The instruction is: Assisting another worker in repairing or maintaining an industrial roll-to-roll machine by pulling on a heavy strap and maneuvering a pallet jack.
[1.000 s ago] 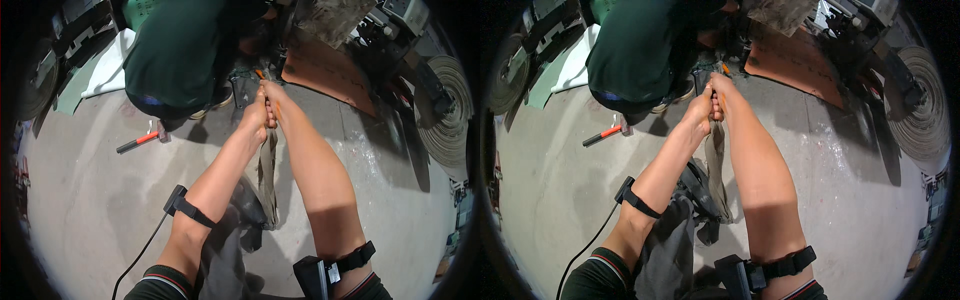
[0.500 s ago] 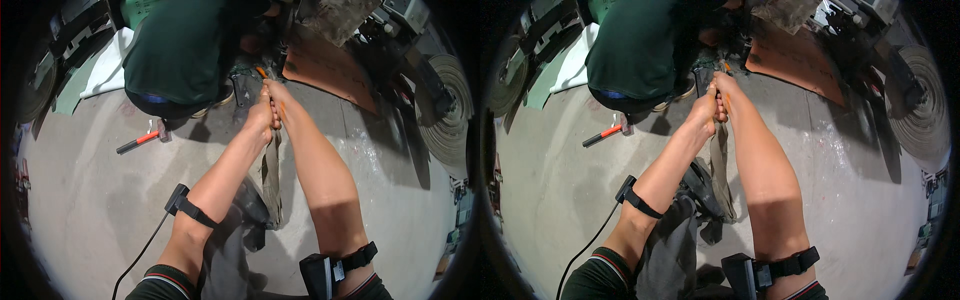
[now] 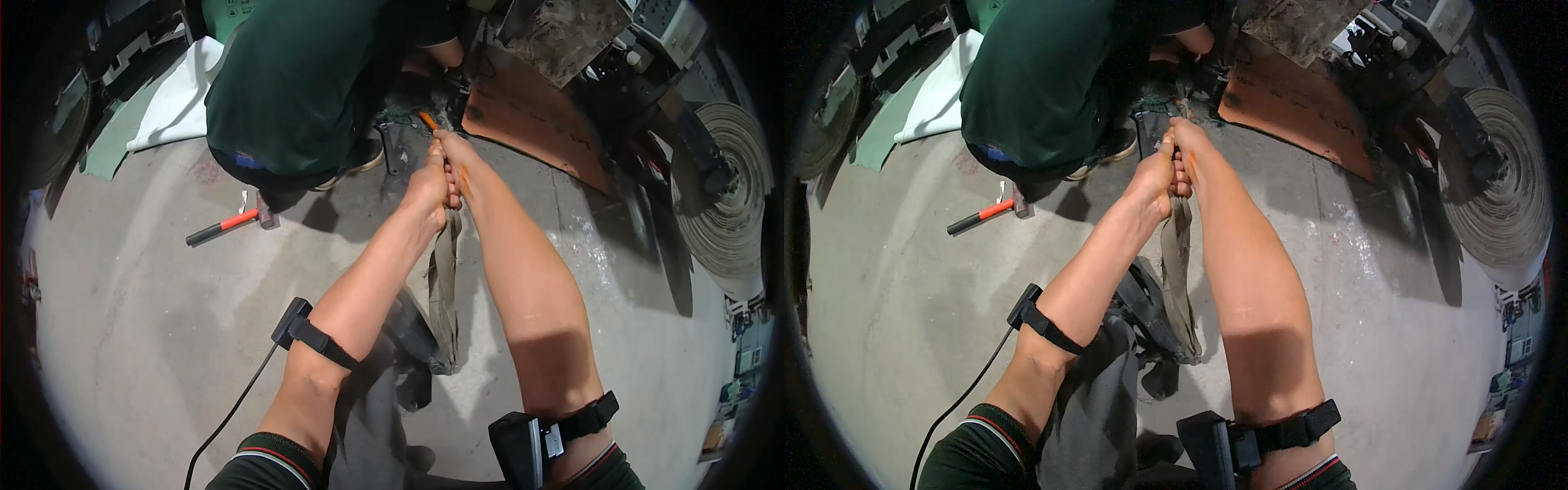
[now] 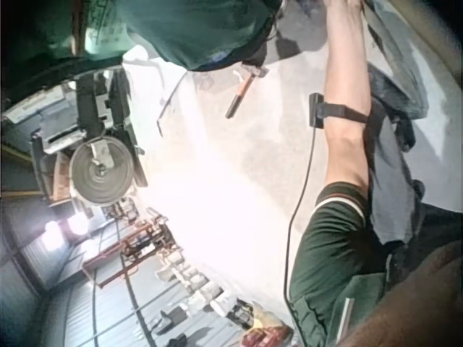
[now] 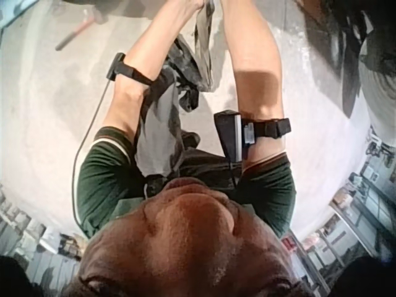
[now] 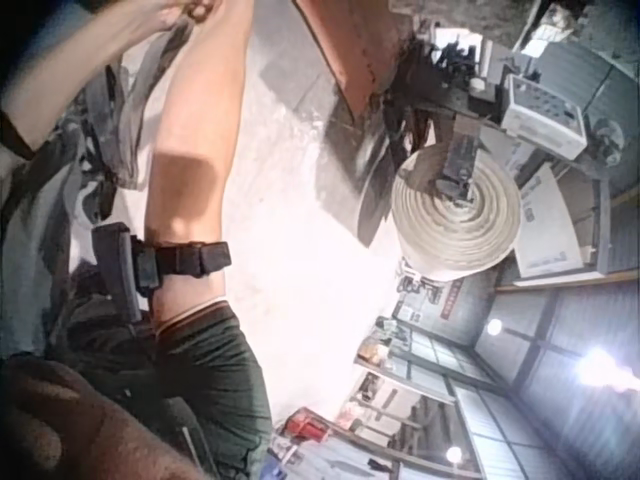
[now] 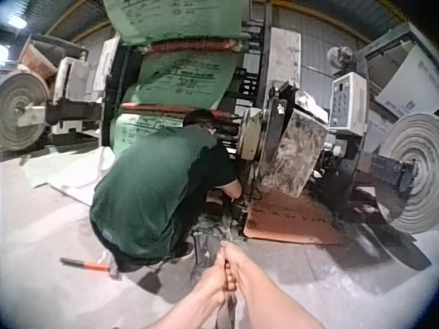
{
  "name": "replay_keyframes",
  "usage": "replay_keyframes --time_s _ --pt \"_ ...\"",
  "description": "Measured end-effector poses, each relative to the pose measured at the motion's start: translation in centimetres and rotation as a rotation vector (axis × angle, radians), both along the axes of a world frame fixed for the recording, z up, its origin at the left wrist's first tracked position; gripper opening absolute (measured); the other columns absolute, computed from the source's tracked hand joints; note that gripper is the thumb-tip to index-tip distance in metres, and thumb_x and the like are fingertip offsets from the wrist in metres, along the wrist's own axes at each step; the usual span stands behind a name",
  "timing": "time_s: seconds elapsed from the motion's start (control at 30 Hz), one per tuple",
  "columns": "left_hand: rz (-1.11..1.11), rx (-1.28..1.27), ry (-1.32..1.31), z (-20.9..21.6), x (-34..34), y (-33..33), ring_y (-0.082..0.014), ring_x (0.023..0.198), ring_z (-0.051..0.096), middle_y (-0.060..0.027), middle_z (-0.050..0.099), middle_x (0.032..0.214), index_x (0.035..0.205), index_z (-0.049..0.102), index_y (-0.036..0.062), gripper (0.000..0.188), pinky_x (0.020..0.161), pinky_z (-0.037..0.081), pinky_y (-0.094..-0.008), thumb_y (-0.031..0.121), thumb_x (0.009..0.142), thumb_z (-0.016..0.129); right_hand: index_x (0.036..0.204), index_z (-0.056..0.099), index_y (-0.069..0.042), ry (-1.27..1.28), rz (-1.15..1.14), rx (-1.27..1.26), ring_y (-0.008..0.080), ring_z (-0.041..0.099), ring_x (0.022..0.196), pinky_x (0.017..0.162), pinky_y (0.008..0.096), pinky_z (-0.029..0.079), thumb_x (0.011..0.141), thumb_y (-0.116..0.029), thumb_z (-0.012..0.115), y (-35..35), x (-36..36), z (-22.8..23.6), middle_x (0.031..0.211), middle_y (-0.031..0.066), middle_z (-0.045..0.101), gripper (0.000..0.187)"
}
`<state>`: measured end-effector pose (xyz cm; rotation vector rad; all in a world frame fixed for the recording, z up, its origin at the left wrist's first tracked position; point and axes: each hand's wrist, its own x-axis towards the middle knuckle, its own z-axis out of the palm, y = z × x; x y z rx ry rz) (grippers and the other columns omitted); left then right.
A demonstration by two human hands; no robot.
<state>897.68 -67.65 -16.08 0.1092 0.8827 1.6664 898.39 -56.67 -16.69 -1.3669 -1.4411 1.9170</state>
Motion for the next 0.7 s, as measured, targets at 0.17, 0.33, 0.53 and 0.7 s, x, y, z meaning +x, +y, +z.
replay_keyframes --time_s 0.17,0.33,0.53,0.7 --pt "0.011 0.027 0.004 -0.3 -0.5 0.0 -0.0039 0.040 0.022 0.0075 0.028 0.053 0.067 0.035 0.0143 0.037 0.036 0.020 -0.0187 0.042 0.091 0.041 0.064 0.047 -0.010 -0.031 0.083 -0.010 0.0163 0.035 0.043 0.038 0.0334 0.030 0.082 -0.039 0.045 0.5 -0.3 -0.3 0.060 0.0059 0.041 0.034" --pt "0.015 -0.004 0.015 0.4 -0.2 0.1 -0.0036 0.041 0.021 0.0079 0.028 0.052 0.067 0.035 0.0148 0.037 0.036 0.019 -0.0195 0.043 0.091 0.040 0.063 0.045 -0.011 0.005 0.061 -0.008 0.0156 0.035 0.042 0.037 0.0328 0.030 0.083 -0.038 0.045 1.3 -0.3 -0.4 0.058 0.0055 0.041 0.034" --pt "0.019 -0.003 0.029 -0.1 -0.7 -0.2 -0.0041 0.041 0.021 0.0073 0.029 0.052 0.067 0.035 0.0147 0.038 0.036 0.020 -0.0195 0.043 0.091 0.040 0.059 0.044 -0.013 0.062 0.102 -0.027 0.0137 0.031 0.041 0.037 0.0316 0.027 0.085 -0.033 0.042 1.3 -1.0 -1.1 0.053 0.0010 0.039 0.034" --pt "0.024 -0.009 0.022 -0.2 -0.6 -0.1 -0.0045 0.042 0.022 0.0068 0.029 0.052 0.068 0.035 0.0142 0.037 0.037 0.021 -0.0194 0.043 0.091 0.040 0.057 0.043 -0.013 0.107 0.118 -0.011 0.0136 0.030 0.040 0.036 0.0319 0.025 0.085 -0.033 0.041 1.7 -0.9 -1.4 0.050 0.0009 0.037 0.035"
